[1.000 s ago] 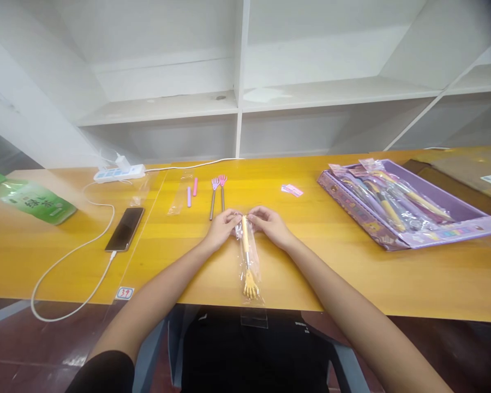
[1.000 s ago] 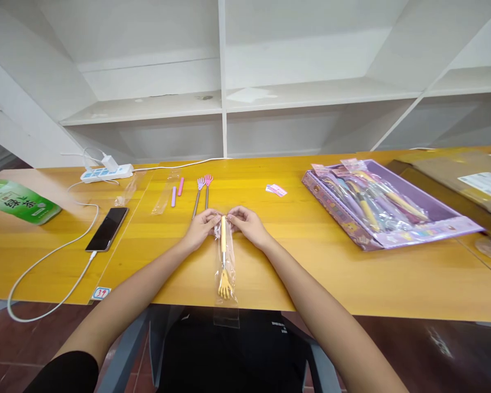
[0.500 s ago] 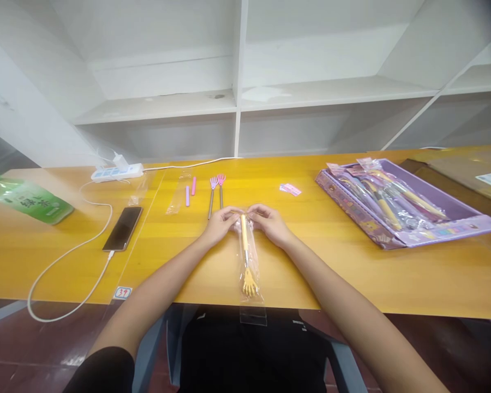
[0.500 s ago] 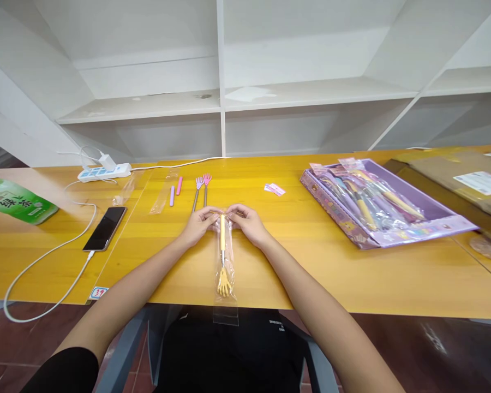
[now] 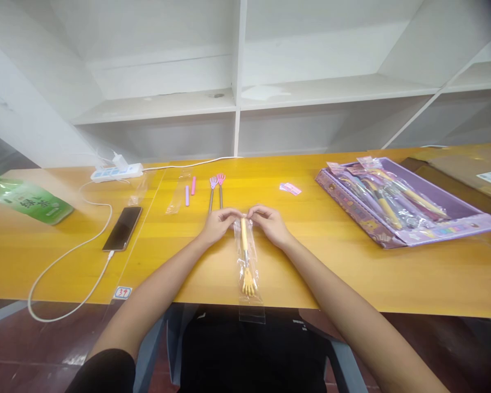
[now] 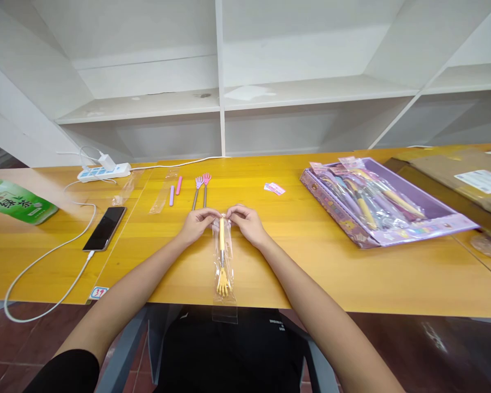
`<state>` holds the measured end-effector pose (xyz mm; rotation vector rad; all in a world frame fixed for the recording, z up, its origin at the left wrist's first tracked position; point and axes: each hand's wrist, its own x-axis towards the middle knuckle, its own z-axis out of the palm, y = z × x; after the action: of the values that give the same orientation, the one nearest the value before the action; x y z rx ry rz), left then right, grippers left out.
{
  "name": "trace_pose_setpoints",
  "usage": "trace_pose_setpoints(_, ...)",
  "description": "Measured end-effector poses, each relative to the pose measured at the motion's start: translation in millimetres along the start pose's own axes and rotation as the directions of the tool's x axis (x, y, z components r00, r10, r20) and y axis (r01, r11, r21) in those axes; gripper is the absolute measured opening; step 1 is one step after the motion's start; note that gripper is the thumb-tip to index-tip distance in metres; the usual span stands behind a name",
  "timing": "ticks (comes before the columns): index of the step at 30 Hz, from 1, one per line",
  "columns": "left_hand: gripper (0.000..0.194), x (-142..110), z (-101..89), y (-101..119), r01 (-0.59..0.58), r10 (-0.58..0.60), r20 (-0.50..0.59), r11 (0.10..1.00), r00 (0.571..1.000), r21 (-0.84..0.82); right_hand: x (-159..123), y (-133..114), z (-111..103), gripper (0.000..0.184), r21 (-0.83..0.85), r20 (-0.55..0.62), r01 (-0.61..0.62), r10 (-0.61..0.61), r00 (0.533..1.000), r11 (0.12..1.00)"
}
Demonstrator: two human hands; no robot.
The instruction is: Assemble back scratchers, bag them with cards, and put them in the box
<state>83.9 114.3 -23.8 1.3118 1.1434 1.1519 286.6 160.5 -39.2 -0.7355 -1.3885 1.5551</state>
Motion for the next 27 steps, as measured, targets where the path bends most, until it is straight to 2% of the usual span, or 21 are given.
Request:
trace_pose_setpoints(5, 0.02, -2, -0.7, 4, -0.018, 0.018, -0.002, 0.997, 1.0, 0.073, 0, -2, -3, 0.012, -0.116, 0.044, 0.099, -0.095, 0.995, 0.988)
trace_pose_setpoints(9, 0.016, -2, -1.7, 4, -0.042, 0.047, -0.039, 0.992, 0.998, 0.12, 0, -3, -5, 0.017, -0.202, 0.068, 0.197, -0.187, 0.98, 0.959)
trace_pose_setpoints(13, 0.018, -3, -1.9, 6, -0.027, 0.03, -0.04, 0.996, 0.999, 0.085, 0, -5, -9, 0.019, -0.232, 0.059, 0.223, -0.215, 0.975, 0.947)
trace_pose_setpoints(15, 0.021, -4, -0.5, 6, -0.014, 0.015, -0.019, 0.999, 1.0, 0.028, -1, -6, -8, 0.017, -0.185, 0.061, 0.177, -0.169, 0.984, 0.967)
trace_pose_setpoints(18, 0.027, -4, 3.8, 4, -0.014, 0.014, -0.018, 1.0, 1.0, 0.009, -4, -5, -2, 0.014, -0.015, 0.023, 0.01, -0.01, 1.0, 1.0)
trace_pose_setpoints(22, 0.048, -2, 8.8, -4, 0.068, -0.069, -0.076, 0.997, 0.995, -0.02, -6, 4, 10, 0.052, 0.115, 0.071, -0.222, 0.215, 0.974, 0.968)
trace_pose_setpoints(24, 0.055, 0, 8.9, -6, 0.114, -0.119, -0.073, 0.991, 0.99, -0.066, -6, 8, 12, 0.057, 0.121, 0.11, -0.255, 0.243, 0.964, 0.959)
trace_pose_setpoints(27, 0.061, 1, 7.0, -4, 0.126, -0.133, -0.055, 0.985, 0.99, -0.115, -4, 10, 10, 0.056, 0.148, 0.122, -0.24, 0.223, 0.967, 0.959)
